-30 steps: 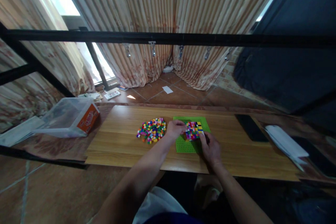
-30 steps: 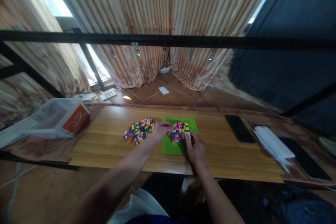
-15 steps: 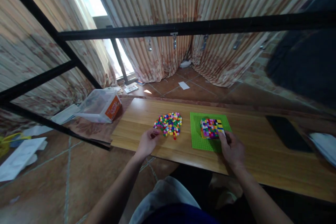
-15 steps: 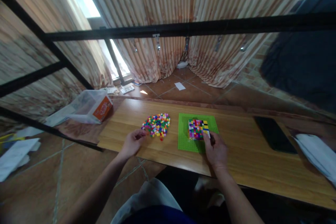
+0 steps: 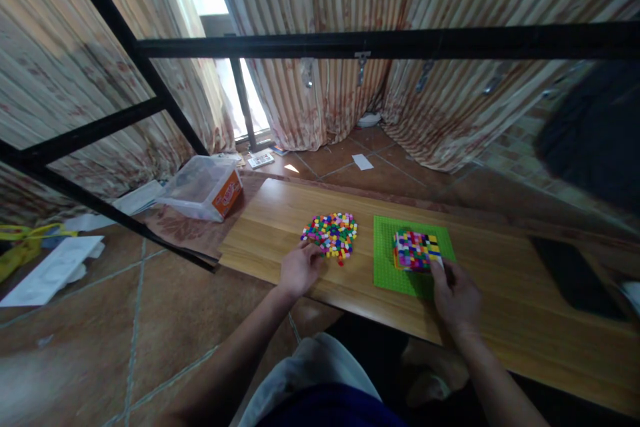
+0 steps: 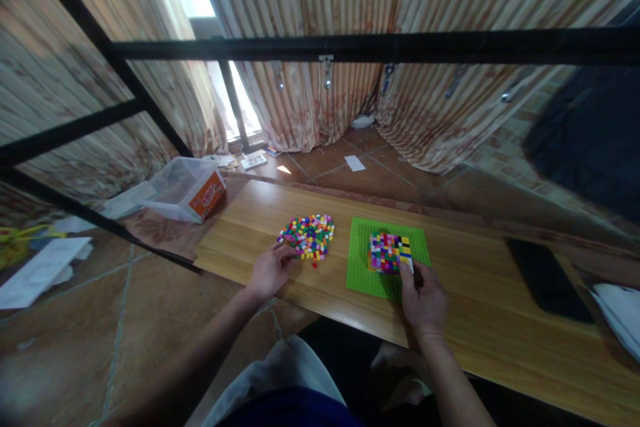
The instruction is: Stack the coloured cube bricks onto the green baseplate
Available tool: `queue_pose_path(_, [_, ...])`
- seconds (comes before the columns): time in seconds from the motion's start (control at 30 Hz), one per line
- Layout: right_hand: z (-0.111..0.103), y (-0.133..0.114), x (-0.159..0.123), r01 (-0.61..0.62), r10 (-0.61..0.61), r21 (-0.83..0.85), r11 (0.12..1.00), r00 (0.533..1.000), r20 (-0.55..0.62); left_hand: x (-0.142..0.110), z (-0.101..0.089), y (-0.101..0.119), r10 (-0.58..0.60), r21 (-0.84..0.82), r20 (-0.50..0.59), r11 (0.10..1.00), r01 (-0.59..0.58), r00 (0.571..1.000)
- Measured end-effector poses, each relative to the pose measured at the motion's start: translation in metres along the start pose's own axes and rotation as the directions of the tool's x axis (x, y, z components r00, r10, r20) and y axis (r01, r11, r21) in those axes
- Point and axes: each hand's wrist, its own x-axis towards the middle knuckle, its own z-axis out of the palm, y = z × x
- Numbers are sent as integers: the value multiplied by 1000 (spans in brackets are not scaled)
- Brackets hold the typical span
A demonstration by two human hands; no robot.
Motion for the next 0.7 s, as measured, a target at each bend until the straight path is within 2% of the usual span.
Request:
queue_pose_path(0.2, [-1, -2, 0, -12, 12, 17, 1000, 1000, 6, 1, 1, 0, 31, -5, -8, 1000, -31, 999])
queue_pose_path(0.43, [-2, -9, 0, 5, -5, 37, 999, 1000, -3, 4, 5, 21, 70, -315, -36, 946, -78, 997])
queue_pose_path(0.7, [0, -7, 1, 0, 0, 68, 998, 1000, 1, 16, 34, 50, 102, -531, -13, 842, -93, 995])
